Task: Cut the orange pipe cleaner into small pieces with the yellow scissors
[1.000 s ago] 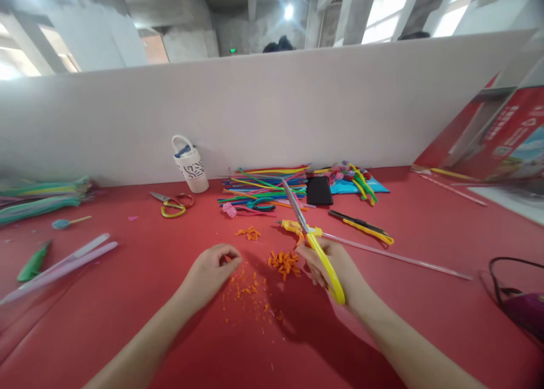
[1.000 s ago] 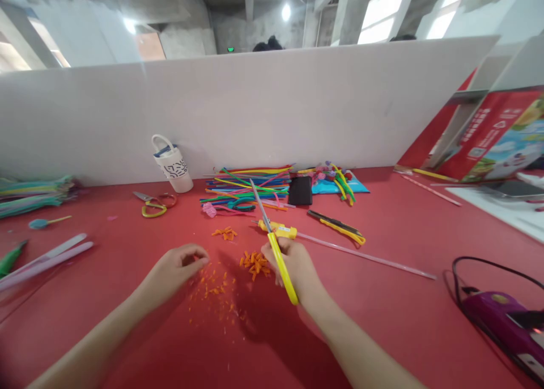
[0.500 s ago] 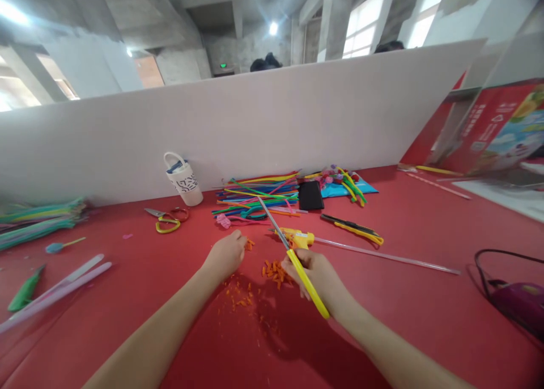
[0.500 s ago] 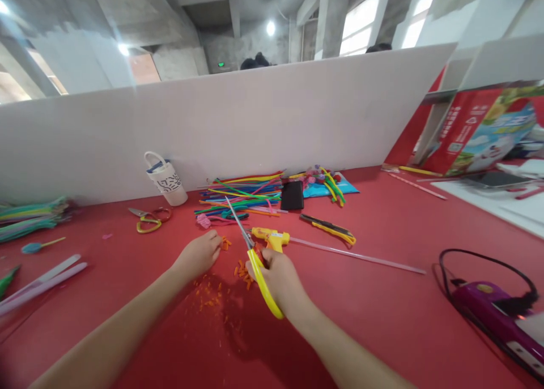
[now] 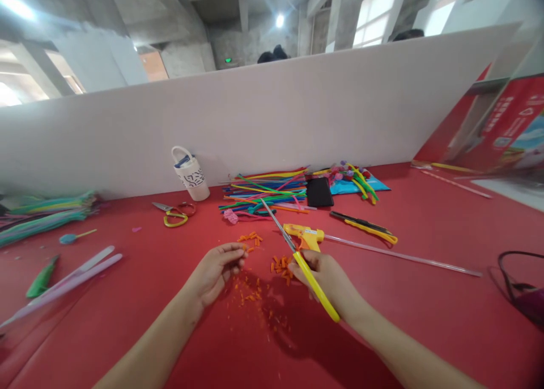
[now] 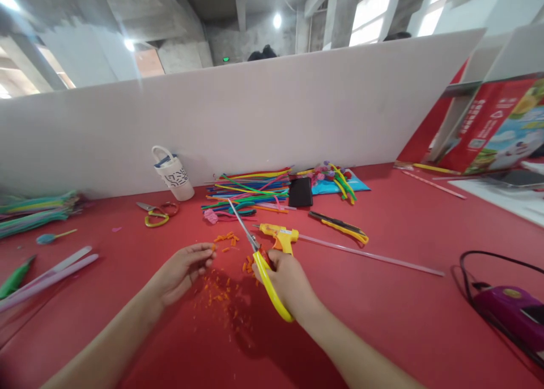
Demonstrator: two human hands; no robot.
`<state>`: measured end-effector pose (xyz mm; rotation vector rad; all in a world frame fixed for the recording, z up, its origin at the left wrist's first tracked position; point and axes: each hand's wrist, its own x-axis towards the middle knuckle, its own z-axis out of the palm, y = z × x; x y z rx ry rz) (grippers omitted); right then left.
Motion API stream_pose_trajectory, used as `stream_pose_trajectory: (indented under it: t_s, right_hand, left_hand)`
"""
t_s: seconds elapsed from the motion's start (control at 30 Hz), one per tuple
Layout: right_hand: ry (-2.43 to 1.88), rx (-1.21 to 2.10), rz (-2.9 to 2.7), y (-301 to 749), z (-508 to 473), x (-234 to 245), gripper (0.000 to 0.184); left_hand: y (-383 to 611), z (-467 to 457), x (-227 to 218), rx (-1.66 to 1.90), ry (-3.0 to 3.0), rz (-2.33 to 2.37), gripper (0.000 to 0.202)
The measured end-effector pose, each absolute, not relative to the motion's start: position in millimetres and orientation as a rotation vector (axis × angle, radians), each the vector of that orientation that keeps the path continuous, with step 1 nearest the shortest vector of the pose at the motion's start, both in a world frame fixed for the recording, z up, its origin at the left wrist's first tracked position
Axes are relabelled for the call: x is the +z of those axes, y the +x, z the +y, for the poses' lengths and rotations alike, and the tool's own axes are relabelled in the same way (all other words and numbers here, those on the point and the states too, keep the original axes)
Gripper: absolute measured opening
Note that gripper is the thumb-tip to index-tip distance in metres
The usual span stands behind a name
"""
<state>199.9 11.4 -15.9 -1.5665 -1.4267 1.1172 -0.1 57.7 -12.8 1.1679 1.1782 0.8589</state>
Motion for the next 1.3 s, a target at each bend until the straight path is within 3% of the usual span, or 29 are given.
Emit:
stream_pose_trajectory:
  t_s: [0.23,0.47,0.77,1.3]
  right_hand:
    - [-1.517,0.912,-1.747,193,0,-17,0.031]
    - [-1.597,0.802,-1.997,190,-7,-13,0.033]
    - [-1.64,0.287,-2.35,189,-15,-17,0.025]
    - [-1.514,-0.048,-2.414,193,-15,-23,0.024]
  left_hand:
    - [5,25,-3,0.934,0.669,0.966,0.009]
    - [3,15,3,1.03,0.771,0.922,0.006]
    - [0,10,12,1.188,0.814,0.917,0.004]
    - [0,8,16,1.25,0.939,0.885,0.003]
